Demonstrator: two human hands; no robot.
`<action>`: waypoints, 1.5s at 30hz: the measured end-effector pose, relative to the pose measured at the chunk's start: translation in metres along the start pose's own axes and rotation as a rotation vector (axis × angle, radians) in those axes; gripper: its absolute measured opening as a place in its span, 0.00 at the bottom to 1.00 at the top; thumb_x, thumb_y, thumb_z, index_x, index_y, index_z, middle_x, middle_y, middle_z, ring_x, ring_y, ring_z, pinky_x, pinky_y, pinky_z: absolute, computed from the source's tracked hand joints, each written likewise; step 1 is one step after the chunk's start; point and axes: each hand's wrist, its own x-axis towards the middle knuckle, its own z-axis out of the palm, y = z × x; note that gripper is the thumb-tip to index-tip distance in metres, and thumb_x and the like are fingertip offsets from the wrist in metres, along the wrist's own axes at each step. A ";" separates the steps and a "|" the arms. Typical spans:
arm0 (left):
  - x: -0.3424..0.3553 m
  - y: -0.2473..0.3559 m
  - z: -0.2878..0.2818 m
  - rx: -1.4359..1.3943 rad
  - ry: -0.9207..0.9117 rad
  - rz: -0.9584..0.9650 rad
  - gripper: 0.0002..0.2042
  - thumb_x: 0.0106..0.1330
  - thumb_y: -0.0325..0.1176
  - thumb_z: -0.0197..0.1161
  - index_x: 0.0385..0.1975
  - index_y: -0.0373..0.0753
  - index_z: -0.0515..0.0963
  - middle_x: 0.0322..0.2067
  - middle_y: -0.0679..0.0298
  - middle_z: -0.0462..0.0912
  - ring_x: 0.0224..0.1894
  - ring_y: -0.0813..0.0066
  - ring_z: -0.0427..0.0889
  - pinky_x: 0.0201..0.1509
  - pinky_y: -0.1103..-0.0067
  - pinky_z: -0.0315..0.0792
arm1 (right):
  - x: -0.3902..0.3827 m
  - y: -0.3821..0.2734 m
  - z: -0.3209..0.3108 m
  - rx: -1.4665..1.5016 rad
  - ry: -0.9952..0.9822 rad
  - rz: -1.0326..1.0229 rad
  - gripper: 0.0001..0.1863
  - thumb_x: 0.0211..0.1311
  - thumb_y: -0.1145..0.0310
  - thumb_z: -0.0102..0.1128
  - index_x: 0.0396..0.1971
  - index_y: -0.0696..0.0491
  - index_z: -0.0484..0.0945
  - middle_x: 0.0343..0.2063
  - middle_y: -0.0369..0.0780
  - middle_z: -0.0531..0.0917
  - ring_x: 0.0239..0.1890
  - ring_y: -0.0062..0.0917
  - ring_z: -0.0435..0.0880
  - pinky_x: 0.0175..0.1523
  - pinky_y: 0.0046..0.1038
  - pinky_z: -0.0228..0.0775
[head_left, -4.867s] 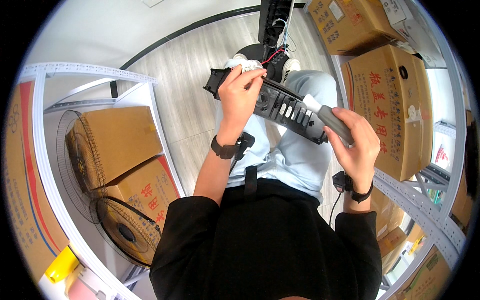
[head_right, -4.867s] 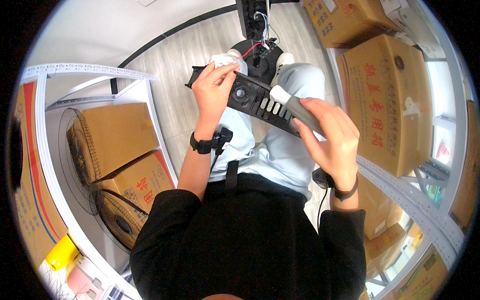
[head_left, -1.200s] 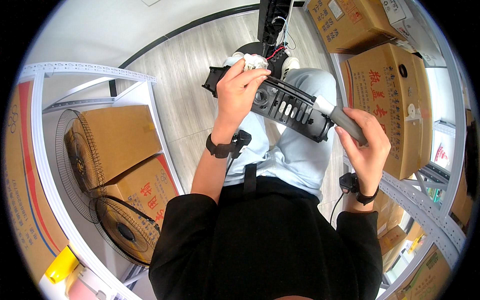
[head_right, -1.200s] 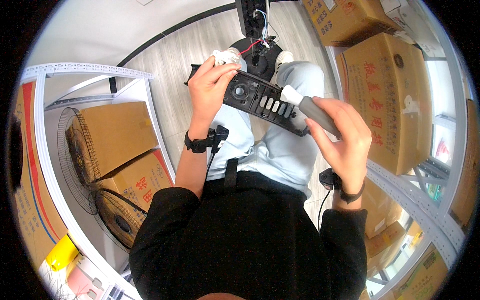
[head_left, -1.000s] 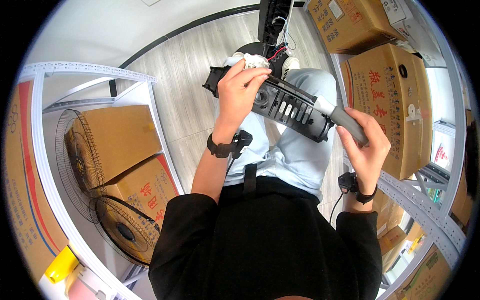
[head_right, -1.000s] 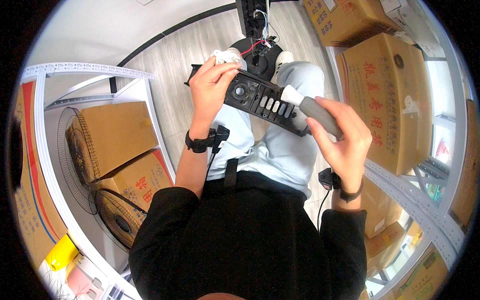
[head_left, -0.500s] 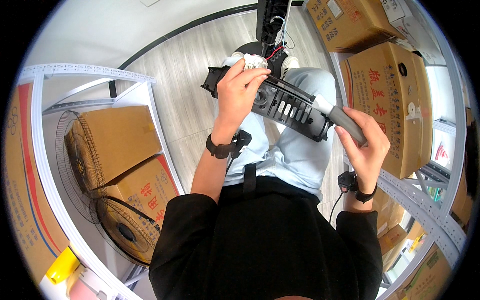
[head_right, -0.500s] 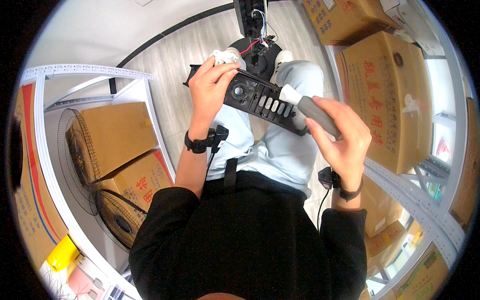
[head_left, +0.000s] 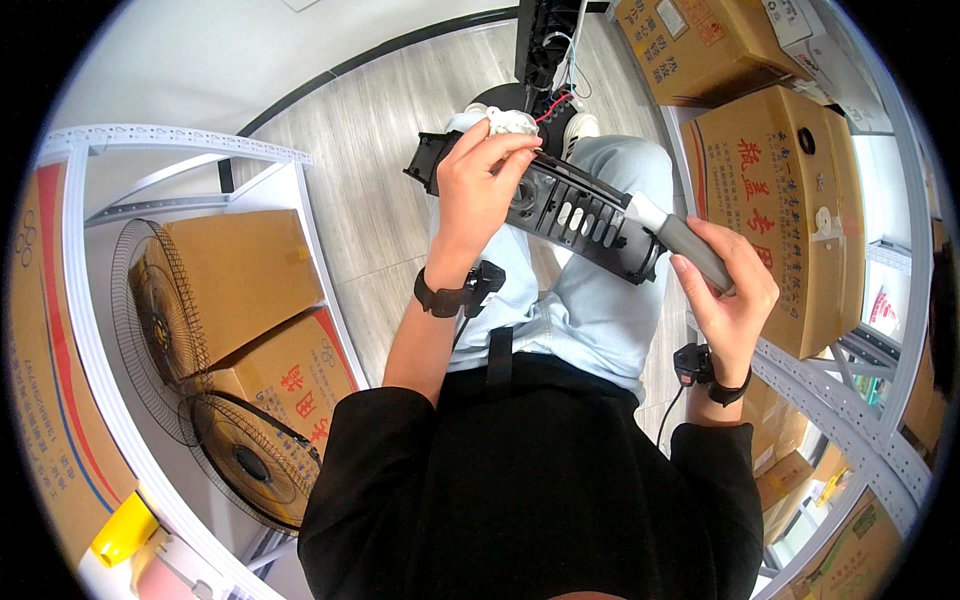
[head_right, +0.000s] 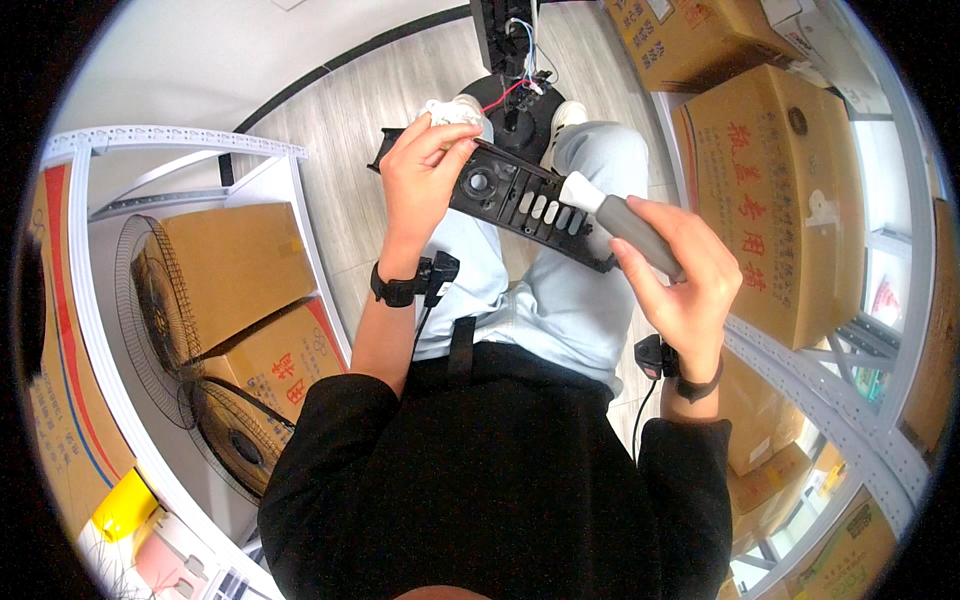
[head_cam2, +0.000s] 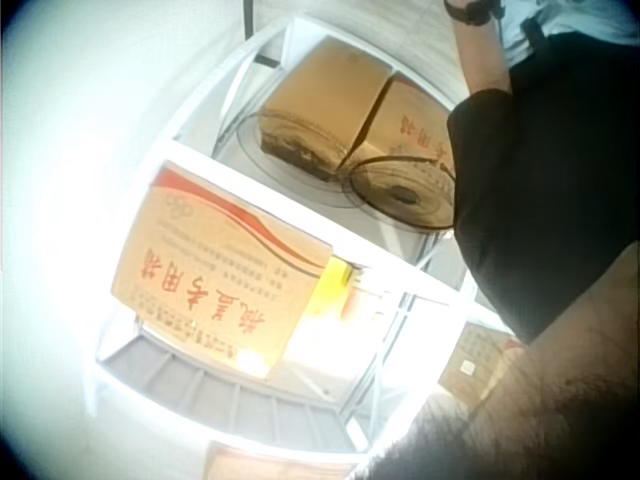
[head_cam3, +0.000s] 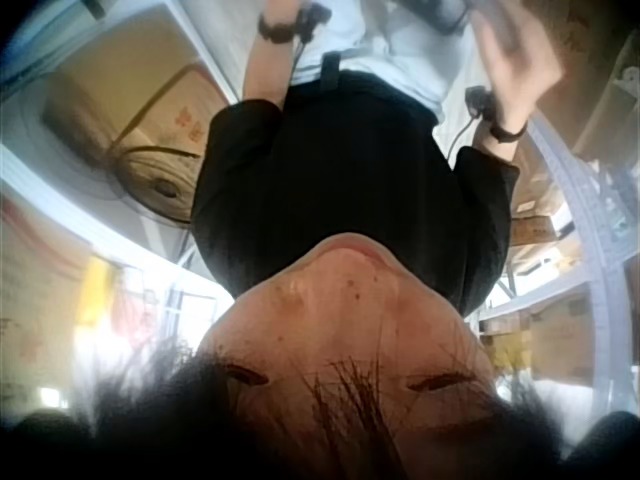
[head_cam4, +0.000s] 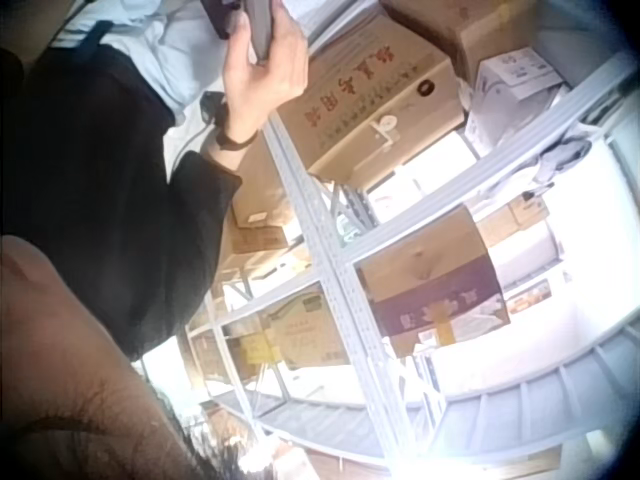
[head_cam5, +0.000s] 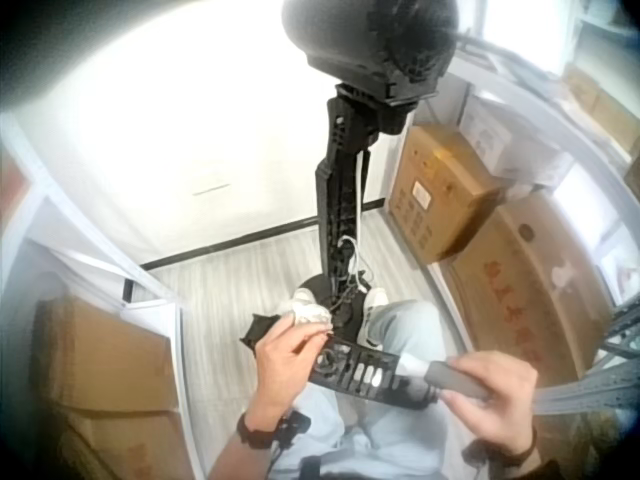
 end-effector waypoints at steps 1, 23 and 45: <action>0.000 0.000 0.000 -0.001 0.002 0.001 0.09 0.62 0.16 0.64 0.40 0.32 0.85 0.38 0.63 0.81 0.39 0.79 0.85 0.41 0.84 0.79 | 0.000 -0.001 0.000 0.000 0.001 0.000 0.17 0.48 0.75 0.74 0.41 0.58 0.85 0.37 0.45 0.88 0.39 0.33 0.88 0.47 0.27 0.77; 0.001 0.001 0.007 -0.158 0.130 -0.019 0.21 0.62 0.18 0.67 0.57 0.33 0.77 0.46 0.56 0.86 0.46 0.76 0.85 0.50 0.82 0.79 | 0.000 -0.008 -0.004 -0.016 0.058 0.034 0.17 0.48 0.75 0.75 0.41 0.58 0.85 0.37 0.46 0.88 0.40 0.32 0.88 0.48 0.27 0.77; -0.002 0.003 0.015 -0.257 0.115 -0.148 0.23 0.61 0.16 0.67 0.57 0.25 0.71 0.52 0.51 0.82 0.52 0.71 0.83 0.58 0.77 0.78 | 0.007 -0.009 0.007 0.003 0.053 -0.014 0.17 0.49 0.75 0.74 0.41 0.58 0.85 0.37 0.45 0.88 0.39 0.32 0.88 0.47 0.27 0.78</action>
